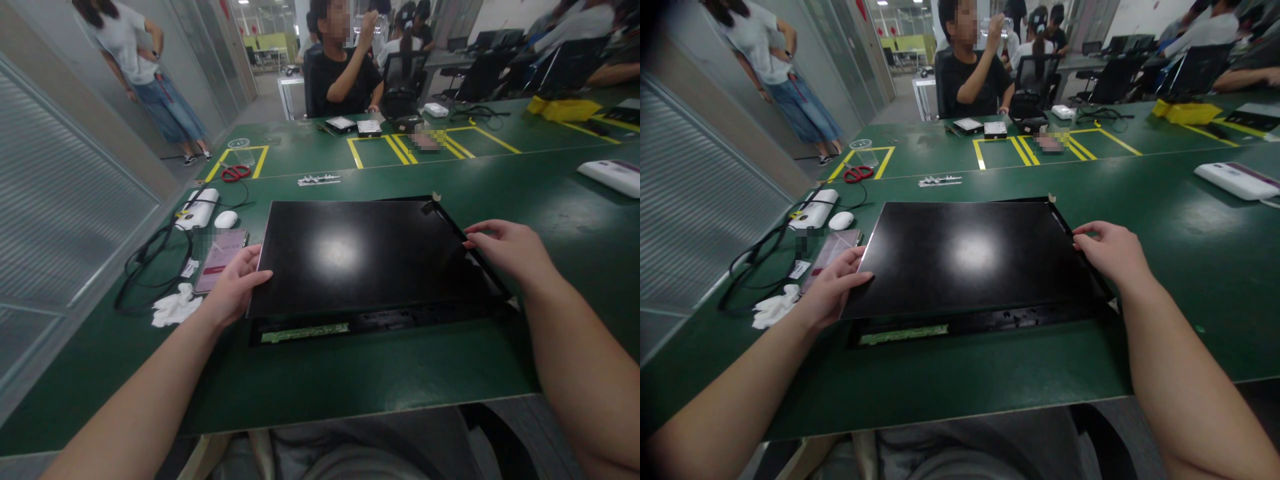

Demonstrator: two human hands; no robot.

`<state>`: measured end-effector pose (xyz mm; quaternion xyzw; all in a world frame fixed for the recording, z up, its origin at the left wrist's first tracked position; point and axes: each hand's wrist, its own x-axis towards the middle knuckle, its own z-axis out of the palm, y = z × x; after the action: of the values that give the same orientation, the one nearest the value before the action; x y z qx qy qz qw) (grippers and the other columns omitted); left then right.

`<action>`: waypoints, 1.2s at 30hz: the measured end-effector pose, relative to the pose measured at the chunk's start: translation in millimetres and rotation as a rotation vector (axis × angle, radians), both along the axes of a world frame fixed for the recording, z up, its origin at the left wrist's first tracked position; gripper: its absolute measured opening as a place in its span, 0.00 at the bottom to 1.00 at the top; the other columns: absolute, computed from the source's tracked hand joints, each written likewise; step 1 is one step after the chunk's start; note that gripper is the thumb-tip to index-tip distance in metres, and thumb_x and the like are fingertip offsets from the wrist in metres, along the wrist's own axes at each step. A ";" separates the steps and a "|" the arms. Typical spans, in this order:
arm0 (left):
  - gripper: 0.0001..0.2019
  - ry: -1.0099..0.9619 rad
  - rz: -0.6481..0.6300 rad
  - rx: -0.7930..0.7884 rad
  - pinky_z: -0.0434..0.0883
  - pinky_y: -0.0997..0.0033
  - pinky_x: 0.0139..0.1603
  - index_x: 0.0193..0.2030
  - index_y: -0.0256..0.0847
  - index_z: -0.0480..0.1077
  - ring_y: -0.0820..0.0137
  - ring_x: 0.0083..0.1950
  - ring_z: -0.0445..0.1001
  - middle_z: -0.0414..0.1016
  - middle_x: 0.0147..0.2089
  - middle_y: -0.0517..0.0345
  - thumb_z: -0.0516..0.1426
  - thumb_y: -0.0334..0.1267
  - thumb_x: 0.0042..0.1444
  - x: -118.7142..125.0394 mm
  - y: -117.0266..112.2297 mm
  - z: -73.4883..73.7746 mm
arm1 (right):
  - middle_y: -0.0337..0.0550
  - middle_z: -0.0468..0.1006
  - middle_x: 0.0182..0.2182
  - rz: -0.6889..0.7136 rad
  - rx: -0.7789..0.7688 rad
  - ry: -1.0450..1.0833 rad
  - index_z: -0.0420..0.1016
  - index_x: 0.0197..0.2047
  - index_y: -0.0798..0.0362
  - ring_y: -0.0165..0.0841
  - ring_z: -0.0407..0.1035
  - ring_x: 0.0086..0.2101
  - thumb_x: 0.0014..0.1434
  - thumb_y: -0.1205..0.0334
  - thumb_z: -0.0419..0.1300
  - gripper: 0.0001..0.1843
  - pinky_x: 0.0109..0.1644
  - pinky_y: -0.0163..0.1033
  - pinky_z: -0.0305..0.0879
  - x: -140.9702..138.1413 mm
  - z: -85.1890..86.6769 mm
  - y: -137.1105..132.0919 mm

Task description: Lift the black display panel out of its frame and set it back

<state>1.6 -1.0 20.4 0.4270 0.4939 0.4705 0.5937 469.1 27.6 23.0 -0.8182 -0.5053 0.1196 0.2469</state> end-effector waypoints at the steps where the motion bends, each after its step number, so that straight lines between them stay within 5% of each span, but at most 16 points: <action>1: 0.27 -0.001 0.003 -0.002 0.82 0.59 0.45 0.49 0.41 0.71 0.57 0.44 0.83 0.83 0.44 0.54 0.72 0.31 0.40 0.3 -0.2 0.4 | 0.42 0.83 0.26 0.007 0.003 0.001 0.82 0.36 0.46 0.45 0.76 0.38 0.51 0.56 0.61 0.11 0.42 0.47 0.65 0.1 -0.2 0.1; 36: 0.30 -0.005 0.007 -0.011 0.81 0.61 0.44 0.51 0.40 0.69 0.57 0.47 0.82 0.82 0.47 0.55 0.71 0.33 0.39 1.6 -1.3 -3.8 | 0.42 0.84 0.30 0.005 -0.086 -0.055 0.83 0.38 0.46 0.45 0.77 0.42 0.50 0.54 0.57 0.16 0.45 0.46 0.65 1.9 1.0 1.8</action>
<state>3.1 -2.3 16.6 0.4208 0.4965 0.4707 0.5957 470.9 29.4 24.0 -0.8298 -0.5084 0.1192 0.1970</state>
